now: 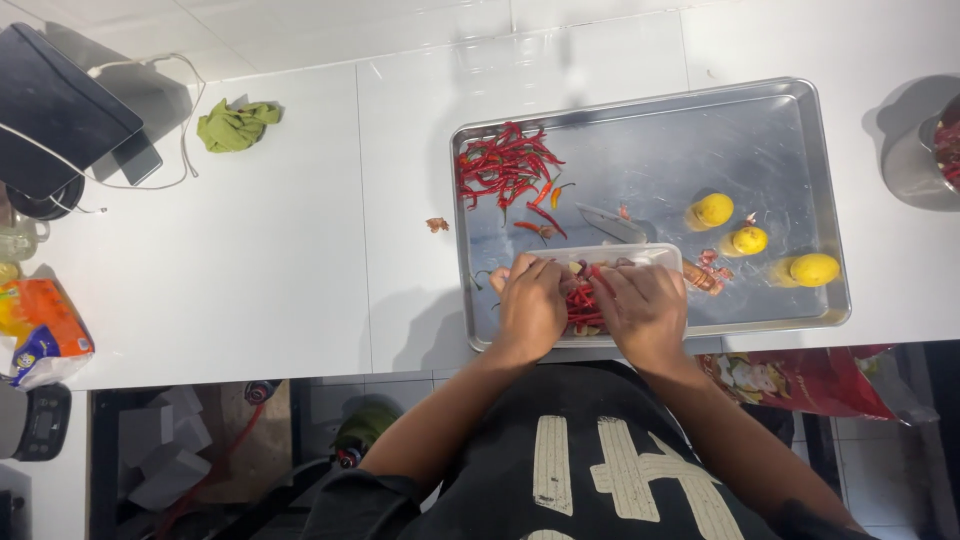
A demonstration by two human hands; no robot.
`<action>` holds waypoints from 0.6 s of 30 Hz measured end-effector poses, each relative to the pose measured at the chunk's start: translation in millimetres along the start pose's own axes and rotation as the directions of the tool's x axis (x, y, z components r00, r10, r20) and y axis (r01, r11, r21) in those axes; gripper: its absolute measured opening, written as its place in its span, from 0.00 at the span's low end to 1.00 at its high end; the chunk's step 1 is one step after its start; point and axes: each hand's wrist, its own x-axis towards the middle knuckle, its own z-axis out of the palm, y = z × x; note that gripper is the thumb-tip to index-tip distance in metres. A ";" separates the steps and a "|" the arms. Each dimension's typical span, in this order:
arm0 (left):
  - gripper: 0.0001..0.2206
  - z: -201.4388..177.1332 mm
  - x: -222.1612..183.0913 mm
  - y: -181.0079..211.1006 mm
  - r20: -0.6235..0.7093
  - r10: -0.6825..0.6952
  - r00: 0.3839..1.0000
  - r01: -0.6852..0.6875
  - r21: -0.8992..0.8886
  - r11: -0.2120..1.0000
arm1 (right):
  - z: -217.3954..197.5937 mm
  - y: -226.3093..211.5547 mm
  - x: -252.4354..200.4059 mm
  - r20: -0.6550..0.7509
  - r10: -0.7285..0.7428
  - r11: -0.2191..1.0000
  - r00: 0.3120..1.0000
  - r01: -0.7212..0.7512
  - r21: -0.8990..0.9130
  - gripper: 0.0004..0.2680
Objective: Adjusting oven controls and then sorting red chilies and yellow fruits on a tray, transferring chilies into a container.
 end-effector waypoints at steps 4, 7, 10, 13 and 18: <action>0.04 -10.7 -6.7 -4.2 -0.020 -0.115 0.993 0.114 -0.043 0.993 | -1.1 9.0 1.3 0.194 0.176 0.984 0.965 -0.171 -0.046 0.08; 0.02 -28.8 -12.3 -19.8 -0.072 -0.135 0.988 0.139 0.055 0.989 | 18.9 39.9 8.8 0.350 0.133 0.991 0.927 -0.117 -0.066 0.09; 0.02 -31.7 -21.0 -40.6 -0.085 -0.197 0.977 0.207 0.135 0.969 | 51.0 61.2 58.6 0.323 0.028 0.999 0.946 -0.017 -0.037 0.06; 0.06 -36.9 -22.3 -40.9 -0.035 -0.307 0.951 0.308 0.164 0.937 | 122.6 87.9 97.2 0.398 -0.130 0.991 0.908 0.135 0.014 0.05; 0.10 -35.8 -27.7 -41.4 -0.009 -0.406 0.914 0.403 0.154 0.902 | 198.9 106.3 116.5 0.555 -0.332 0.913 0.762 0.408 -0.014 0.04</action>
